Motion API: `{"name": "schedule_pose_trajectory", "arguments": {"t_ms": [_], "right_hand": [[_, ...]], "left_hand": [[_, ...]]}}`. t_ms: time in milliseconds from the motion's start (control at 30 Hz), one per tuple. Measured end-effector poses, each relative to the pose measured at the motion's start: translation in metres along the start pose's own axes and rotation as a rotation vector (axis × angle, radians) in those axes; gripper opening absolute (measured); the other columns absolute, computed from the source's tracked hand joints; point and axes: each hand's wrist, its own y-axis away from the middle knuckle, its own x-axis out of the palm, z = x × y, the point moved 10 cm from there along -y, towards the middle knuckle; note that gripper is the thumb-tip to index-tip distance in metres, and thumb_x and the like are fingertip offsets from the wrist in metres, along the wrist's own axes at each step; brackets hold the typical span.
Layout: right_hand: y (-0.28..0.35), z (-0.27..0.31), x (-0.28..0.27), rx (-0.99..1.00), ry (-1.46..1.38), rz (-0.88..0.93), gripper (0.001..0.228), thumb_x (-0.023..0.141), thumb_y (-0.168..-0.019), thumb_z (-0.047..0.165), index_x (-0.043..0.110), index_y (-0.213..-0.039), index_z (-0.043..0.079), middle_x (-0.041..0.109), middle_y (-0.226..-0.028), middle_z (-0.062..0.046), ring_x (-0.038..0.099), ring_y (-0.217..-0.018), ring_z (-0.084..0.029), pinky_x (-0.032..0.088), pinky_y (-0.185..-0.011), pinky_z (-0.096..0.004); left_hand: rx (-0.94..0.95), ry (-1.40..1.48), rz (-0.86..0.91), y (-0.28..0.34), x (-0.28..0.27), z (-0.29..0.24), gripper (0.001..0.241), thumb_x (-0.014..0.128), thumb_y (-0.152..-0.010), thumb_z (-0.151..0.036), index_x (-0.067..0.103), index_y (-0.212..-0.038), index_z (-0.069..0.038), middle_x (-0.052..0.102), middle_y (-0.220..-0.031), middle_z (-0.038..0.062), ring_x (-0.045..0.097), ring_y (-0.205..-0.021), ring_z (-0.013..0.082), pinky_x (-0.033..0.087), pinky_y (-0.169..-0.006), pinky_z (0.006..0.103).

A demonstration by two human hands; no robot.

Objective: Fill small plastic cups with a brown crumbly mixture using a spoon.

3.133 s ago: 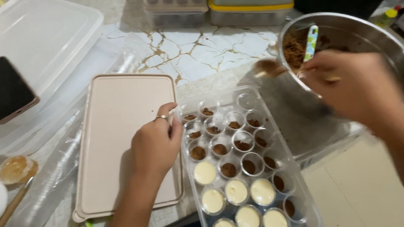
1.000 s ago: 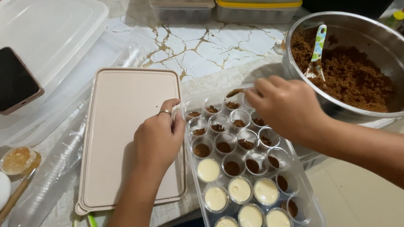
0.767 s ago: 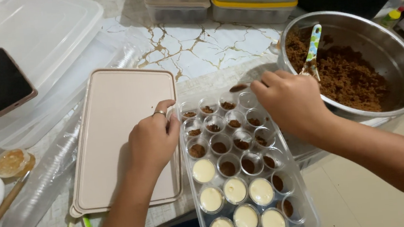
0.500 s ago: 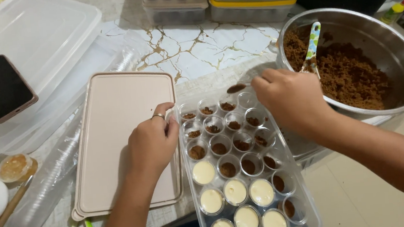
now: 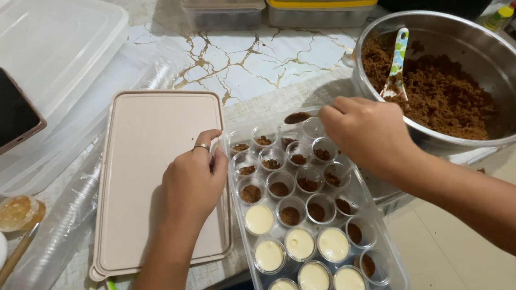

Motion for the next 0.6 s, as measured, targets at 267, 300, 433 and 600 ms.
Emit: {"name": "schedule_pose_trajectory", "arguments": {"t_ms": [267, 300, 433, 600], "right_hand": [[0.000, 0.009, -0.008, -0.014, -0.089, -0.023, 0.010, 0.071, -0.088, 0.016, 0.064, -0.086, 0.010, 0.062, -0.077, -0.004, 0.068, -0.073, -0.023, 0.050, -0.052, -0.038], [0.001, 0.009, -0.010, -0.013, -0.088, -0.021, 0.010, 0.071, -0.088, 0.016, 0.064, -0.086, 0.010, 0.062, -0.077, -0.004, 0.068, -0.073, -0.023, 0.050, -0.052, -0.038], [0.004, 0.007, -0.017, 0.022, -0.076, -0.032, 0.008, 0.072, -0.090, 0.018, 0.068, -0.087, 0.012, 0.062, -0.076, -0.002, 0.067, -0.072, -0.023, 0.050, -0.052, -0.038], [0.007, 0.017, -0.013, -0.026, -0.085, -0.062, 0.007, 0.072, -0.087, 0.016, 0.067, -0.084, 0.012, 0.062, -0.077, -0.001, 0.069, -0.076, -0.021, 0.050, -0.054, -0.038]], "left_hand": [[0.049, 0.023, -0.041, 0.000, -0.002, -0.002, 0.034, 0.056, -0.096, -0.029, 0.068, -0.125, -0.018, 0.071, -0.067, 0.015, 0.070, -0.066, 0.0374, 0.055, -0.063, 0.0499], [0.049, 0.024, -0.039, -0.001, 0.001, 0.001, 0.034, 0.056, -0.096, -0.029, 0.068, -0.125, -0.018, 0.071, -0.067, 0.015, 0.070, -0.066, 0.0374, 0.055, -0.063, 0.0499], [0.089, 0.030, -0.082, -0.001, 0.003, 0.002, 0.032, 0.058, -0.096, -0.027, 0.070, -0.124, -0.018, 0.069, -0.065, 0.015, 0.069, -0.064, 0.0367, 0.055, -0.063, 0.0486], [0.104, 0.015, -0.100, -0.001, 0.003, 0.001, 0.031, 0.058, -0.095, -0.027, 0.071, -0.122, -0.018, 0.069, -0.064, 0.014, 0.069, -0.064, 0.0360, 0.054, -0.062, 0.0484]]}}
